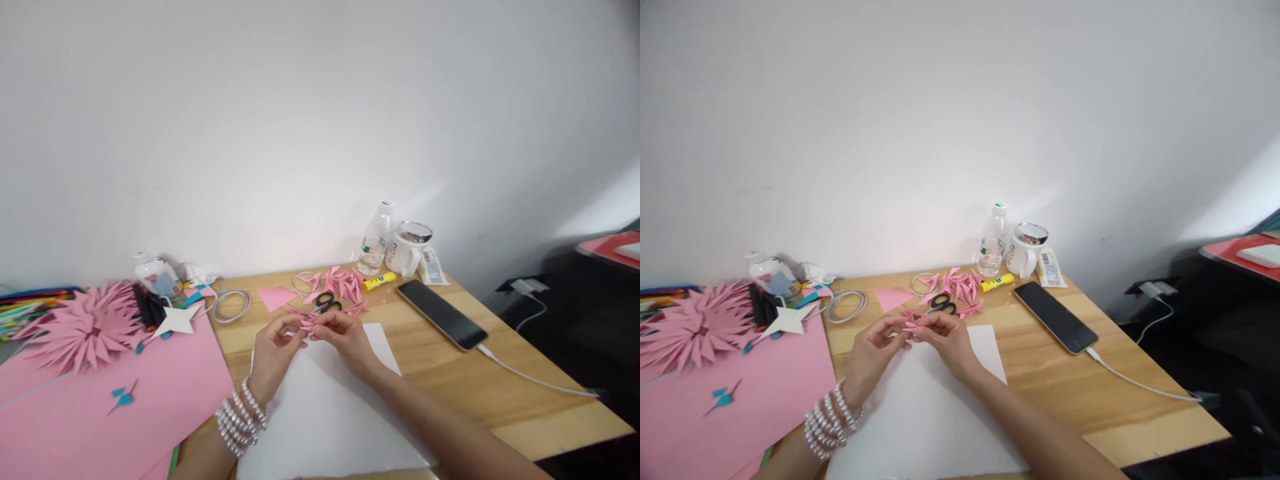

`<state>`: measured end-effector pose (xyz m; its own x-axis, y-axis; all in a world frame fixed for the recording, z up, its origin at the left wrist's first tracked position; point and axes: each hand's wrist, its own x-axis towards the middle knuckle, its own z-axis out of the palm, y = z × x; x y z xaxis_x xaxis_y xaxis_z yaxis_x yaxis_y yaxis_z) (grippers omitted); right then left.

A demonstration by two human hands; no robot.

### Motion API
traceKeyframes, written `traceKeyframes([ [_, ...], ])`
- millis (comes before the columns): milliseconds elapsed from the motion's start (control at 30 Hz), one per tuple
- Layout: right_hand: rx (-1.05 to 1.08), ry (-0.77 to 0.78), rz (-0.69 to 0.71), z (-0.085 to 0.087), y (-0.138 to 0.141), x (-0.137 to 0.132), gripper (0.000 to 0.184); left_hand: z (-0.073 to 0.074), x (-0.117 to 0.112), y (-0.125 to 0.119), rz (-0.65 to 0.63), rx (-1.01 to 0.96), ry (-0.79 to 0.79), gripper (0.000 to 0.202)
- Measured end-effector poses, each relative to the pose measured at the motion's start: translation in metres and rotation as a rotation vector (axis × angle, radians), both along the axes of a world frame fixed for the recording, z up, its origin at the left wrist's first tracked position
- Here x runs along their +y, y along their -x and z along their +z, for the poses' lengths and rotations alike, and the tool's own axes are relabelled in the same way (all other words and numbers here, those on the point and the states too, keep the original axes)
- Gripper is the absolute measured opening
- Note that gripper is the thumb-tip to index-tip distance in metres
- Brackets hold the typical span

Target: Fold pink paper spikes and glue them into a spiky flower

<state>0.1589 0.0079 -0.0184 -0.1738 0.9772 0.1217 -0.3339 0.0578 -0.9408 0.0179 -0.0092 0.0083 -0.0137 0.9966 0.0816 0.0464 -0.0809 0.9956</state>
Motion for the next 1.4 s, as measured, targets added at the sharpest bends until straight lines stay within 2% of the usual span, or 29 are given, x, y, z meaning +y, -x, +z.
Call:
traceKeyframes([
  [233, -0.093, -0.025, -0.057, 0.003, 0.0011, -0.0023, 0.019, 0.0014, -0.0004, -0.0007, -0.011, -0.023, -0.018, 0.019],
  [433, -0.174, -0.162, -0.091, 0.0038, 0.0, -0.0043, 0.009, 0.0005, -0.0019, -0.0014, -0.03, -0.056, -0.056, 0.01],
  [767, -0.061, -0.126, -0.008, 0.0009, 0.0016, -0.0035, 0.011, 0.0018, -0.0045, -0.0004, -0.008, 0.016, -0.188, 0.006],
  [933, -0.11, -0.213, -0.02, 0.0031, 0.0007, -0.0052, 0.01, 0.0001, -0.0048, -0.0002, 0.03, -0.006, -0.131, 0.011],
  [1100, -0.284, -0.402, -0.126, 0.0, -0.0023, -0.002, 0.008, -0.0066, 0.0002, 0.002, -0.031, -0.129, -0.068, 0.019],
  [1167, -0.31, -0.433, -0.125, -0.001, -0.0027, -0.0009, 0.008, -0.0075, 0.0018, 0.003, -0.052, -0.158, -0.056, 0.021],
  [1233, -0.29, -0.398, -0.08, -0.001, -0.0016, -0.0006, 0.008, -0.0065, 0.0021, 0.0038, -0.054, -0.14, -0.075, 0.02],
  [1400, -0.074, -0.124, 0.053, 0.0002, 0.0053, -0.0024, 0.013, -0.0014, -0.0023, 0.0036, -0.021, 0.039, -0.197, 0.018],
])
